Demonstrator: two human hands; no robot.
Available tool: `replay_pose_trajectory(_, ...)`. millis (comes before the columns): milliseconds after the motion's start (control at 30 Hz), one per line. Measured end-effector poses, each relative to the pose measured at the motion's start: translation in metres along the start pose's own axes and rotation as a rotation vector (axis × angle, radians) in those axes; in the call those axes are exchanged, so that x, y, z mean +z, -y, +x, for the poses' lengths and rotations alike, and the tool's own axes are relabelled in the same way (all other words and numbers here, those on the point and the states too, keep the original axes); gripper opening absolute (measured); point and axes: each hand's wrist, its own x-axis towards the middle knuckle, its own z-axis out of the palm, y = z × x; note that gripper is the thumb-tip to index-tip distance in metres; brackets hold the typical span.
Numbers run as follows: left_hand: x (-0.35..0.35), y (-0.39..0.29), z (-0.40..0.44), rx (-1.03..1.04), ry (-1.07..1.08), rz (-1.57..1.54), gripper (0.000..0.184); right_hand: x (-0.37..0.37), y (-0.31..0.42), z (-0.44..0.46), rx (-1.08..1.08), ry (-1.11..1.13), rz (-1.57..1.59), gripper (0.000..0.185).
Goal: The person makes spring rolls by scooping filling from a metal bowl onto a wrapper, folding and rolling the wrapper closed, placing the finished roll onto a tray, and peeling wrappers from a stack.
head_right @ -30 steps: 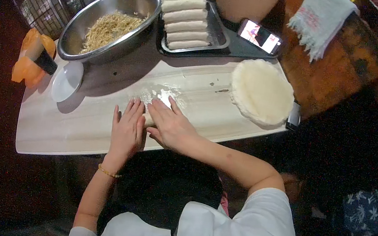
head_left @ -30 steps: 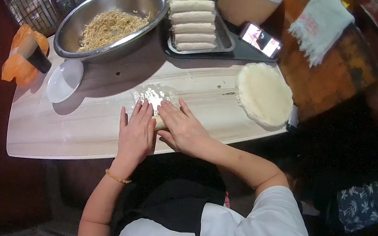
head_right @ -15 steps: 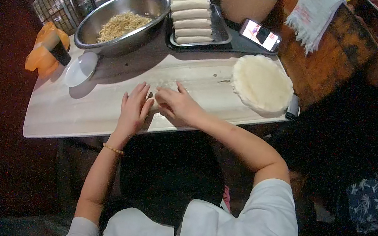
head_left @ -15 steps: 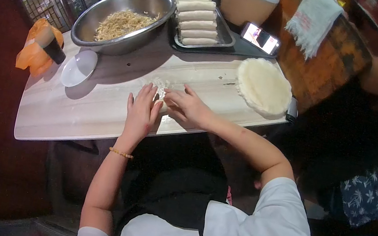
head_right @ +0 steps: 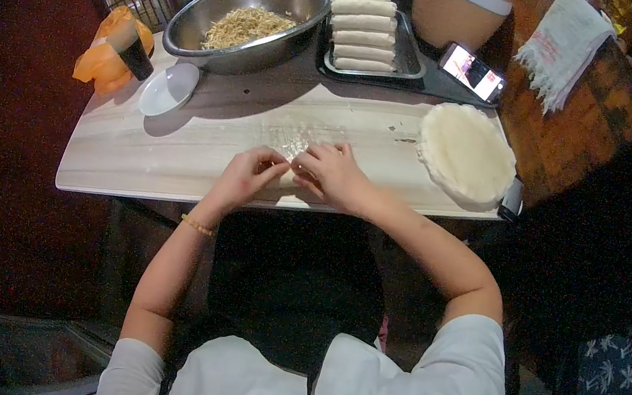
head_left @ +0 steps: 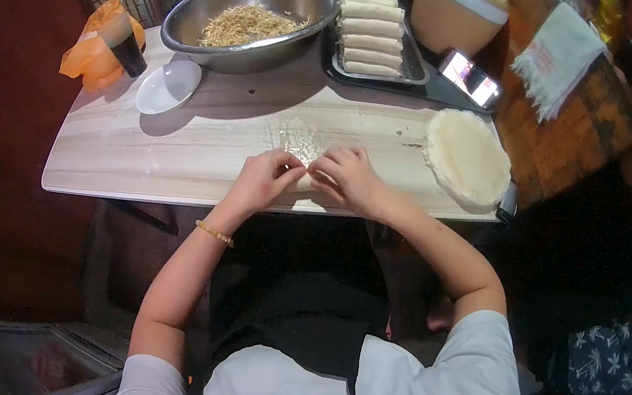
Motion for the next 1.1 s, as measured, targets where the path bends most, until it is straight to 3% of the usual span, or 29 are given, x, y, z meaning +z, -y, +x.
replay_pose_trajectory(67, -0.002, -0.003, -0.002, -0.042, 0.048, 0.026, 0.02, -0.003, 0.006, -0.003, 0.011, 0.023, 0.012, 0.023)
replay_pose_trajectory(133, 0.0, 0.014, 0.003, 0.126, 0.008, 0.09, 0.02, 0.001, 0.003, 0.0, 0.033, -0.015, 0.024, 0.02)
replay_pose_trajectory(267, -0.012, 0.016, 0.005, 0.242, -0.082, 0.063, 0.022, 0.006, -0.021, 0.023, 0.142, -0.02, -0.012, 0.021)
replay_pose_trajectory(333, -0.021, 0.004, -0.002, 0.079, -0.062, 0.058, 0.031, 0.008, -0.03, 0.033, 0.169, -0.05, -0.016, 0.022)
replay_pose_trajectory(367, -0.018, 0.027, -0.001, 0.191, -0.057, 0.019, 0.045, 0.009, -0.035, 0.037, 0.198, -0.033, 0.006, 0.021)
replay_pose_trajectory(433, -0.024, 0.02, -0.002, 0.274, -0.058, 0.077, 0.046, 0.004, -0.033, 0.043, 0.228, -0.016, 0.028, 0.021)
replay_pose_trajectory(467, -0.026, 0.018, -0.003, 0.352, -0.063, 0.131, 0.047, 0.002, -0.032, 0.045, 0.213, -0.066, -0.005, 0.018)
replay_pose_trajectory(533, -0.026, 0.025, 0.001, 0.297, -0.044, 0.062, 0.05, -0.008, -0.016, 0.049, 0.195, -0.115, -0.039, 0.017)
replay_pose_trajectory(667, -0.03, 0.037, 0.014, 0.283, -0.051, -0.061, 0.057, 0.01, 0.03, 0.035, -0.169, -0.276, -0.381, 0.022)
replay_pose_trajectory(733, -0.035, 0.038, 0.022, 0.312, -0.073, 0.022, 0.057, 0.021, 0.034, 0.037, -0.126, -0.268, -0.444, 0.024)
replay_pose_trajectory(800, -0.043, 0.035, 0.028, 0.136, -0.082, 0.045, 0.055, 0.026, 0.029, 0.042, -0.091, -0.252, -0.499, 0.026)
replay_pose_trajectory(933, -0.051, 0.03, 0.04, 0.282, -0.253, 0.272, 0.052, 0.025, 0.016, 0.057, -0.103, -0.218, -0.462, 0.027)
replay_pose_trajectory(1100, -0.055, 0.016, 0.071, 0.207, -0.313, 0.057, 0.045, -0.007, 0.013, 0.066, 0.008, 0.1, -0.216, 0.022)
